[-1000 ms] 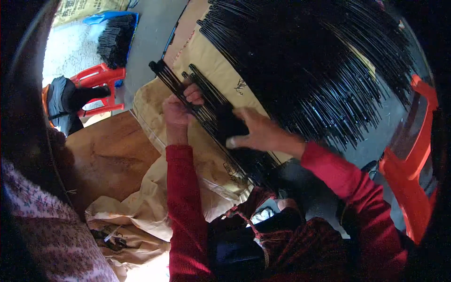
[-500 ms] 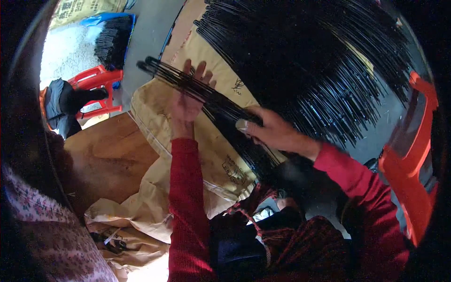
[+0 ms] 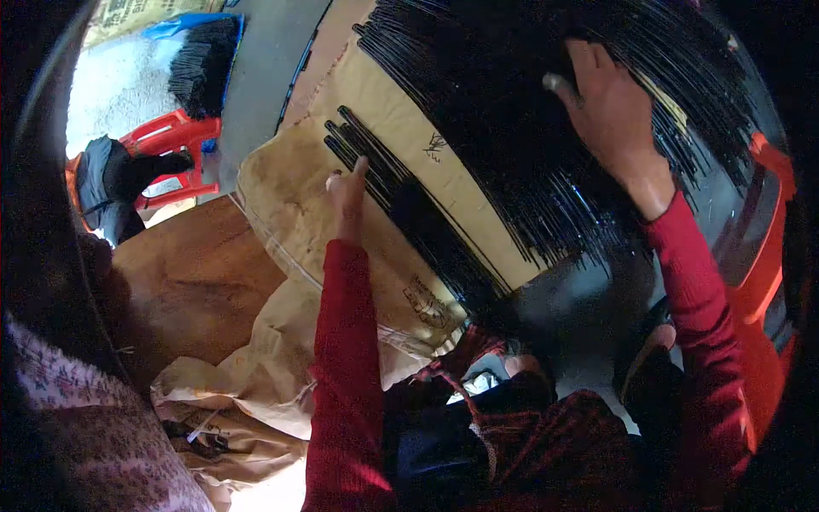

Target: The recorder is sorting and placing black industrial rods into a circular template/holder and organizing them on a production floor.

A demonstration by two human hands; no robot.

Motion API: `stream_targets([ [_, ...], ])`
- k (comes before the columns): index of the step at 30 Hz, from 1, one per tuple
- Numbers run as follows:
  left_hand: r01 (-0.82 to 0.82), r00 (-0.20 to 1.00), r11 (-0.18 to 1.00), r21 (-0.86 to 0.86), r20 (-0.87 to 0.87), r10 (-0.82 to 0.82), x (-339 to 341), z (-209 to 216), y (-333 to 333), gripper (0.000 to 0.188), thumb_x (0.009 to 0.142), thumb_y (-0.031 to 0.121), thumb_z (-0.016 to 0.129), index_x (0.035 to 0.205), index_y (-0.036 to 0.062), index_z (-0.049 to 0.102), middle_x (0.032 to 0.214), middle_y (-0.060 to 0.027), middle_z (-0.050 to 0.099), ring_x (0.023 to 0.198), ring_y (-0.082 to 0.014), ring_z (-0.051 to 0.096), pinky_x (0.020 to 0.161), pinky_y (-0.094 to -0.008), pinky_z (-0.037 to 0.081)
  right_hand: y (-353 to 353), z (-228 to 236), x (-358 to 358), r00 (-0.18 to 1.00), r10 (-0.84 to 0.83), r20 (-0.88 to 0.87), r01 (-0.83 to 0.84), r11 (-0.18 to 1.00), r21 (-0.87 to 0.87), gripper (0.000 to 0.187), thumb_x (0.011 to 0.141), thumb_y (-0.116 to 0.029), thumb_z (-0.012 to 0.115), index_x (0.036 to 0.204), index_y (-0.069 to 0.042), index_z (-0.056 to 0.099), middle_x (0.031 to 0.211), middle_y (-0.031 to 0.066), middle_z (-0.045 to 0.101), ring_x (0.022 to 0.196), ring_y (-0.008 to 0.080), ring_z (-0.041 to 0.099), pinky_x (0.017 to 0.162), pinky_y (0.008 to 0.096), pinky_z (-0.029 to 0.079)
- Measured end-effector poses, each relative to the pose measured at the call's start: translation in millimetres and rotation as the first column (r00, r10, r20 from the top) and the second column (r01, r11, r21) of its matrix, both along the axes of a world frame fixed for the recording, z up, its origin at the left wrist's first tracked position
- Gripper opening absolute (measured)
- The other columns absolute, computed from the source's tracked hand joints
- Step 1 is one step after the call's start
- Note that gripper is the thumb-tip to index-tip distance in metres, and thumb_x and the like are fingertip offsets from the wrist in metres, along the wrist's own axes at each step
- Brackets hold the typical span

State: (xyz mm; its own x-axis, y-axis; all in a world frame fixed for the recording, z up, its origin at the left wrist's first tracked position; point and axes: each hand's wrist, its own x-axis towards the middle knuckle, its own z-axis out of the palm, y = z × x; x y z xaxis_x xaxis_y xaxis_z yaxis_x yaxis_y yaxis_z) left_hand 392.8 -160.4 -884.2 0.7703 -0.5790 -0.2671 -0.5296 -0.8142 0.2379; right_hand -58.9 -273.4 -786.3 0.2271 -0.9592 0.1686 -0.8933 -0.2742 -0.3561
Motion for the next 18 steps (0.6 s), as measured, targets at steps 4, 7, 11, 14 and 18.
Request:
stream_targets([
  [4,0.204,0.911,0.973,0.106,0.345,-0.228,-22,9,-2,0.062,0.077,0.040,0.079,0.111,-0.0098,0.064,0.099,-0.0190,0.069,0.086,-0.0223,0.068,0.070,-0.0340,0.054,6,-22,-3,0.994,0.014,-0.107,-0.024,0.995,-0.100,0.047,0.089,-0.033,0.065,0.124,-0.005,0.054,0.117,0.0135,0.058,0.099,0.0343,0.060,0.077,0.0423,0.055],
  [7,0.035,0.968,0.999,-0.014,-0.246,-0.038,-24,16,2,0.048,0.076,0.035,0.080,0.094,-0.0091,0.070,0.079,-0.0131,0.070,0.069,-0.0188,0.065,0.059,-0.0328,0.052,4,-26,-6,0.996,0.015,-0.082,-0.018,0.999,-0.029,0.046,0.089,-0.034,0.064,0.123,-0.005,0.055,0.121,0.0139,0.055,0.104,0.0338,0.058,0.080,0.0429,0.054],
  [11,0.031,0.933,0.954,-0.298,-0.335,-0.135,-26,22,8,0.027,0.076,0.020,0.077,0.070,-0.0047,0.067,0.067,-0.0055,0.064,0.059,-0.0149,0.059,0.054,-0.0329,0.048,-1,-21,-7,0.998,-0.004,-0.063,0.003,1.000,-0.009,0.046,0.089,-0.035,0.064,0.123,-0.004,0.056,0.119,0.0140,0.057,0.105,0.0342,0.058,0.084,0.0434,0.052],
  [14,-0.099,0.902,0.958,-0.270,-0.431,-0.029,-25,24,13,0.016,0.075,0.010,0.072,0.067,-0.0025,0.065,0.066,-0.0027,0.061,0.057,-0.0133,0.056,0.052,-0.0318,0.046,1,-13,-2,0.998,0.001,-0.057,-0.006,0.996,-0.084,0.044,0.089,-0.033,0.064,0.122,-0.005,0.057,0.117,0.0138,0.058,0.106,0.0342,0.057,0.087,0.0429,0.051],
  [18,0.107,0.880,0.867,-0.488,-0.360,-0.311,-14,15,22,0.014,0.075,0.011,0.067,0.068,-0.0012,0.065,0.065,-0.0027,0.058,0.057,-0.0147,0.056,0.053,-0.0318,0.046,9,3,16,0.993,0.090,0.082,-0.071,0.976,-0.208,0.040,0.088,-0.028,0.066,0.121,-0.007,0.057,0.116,0.0128,0.058,0.105,0.0328,0.057,0.089,0.0412,0.048],
])
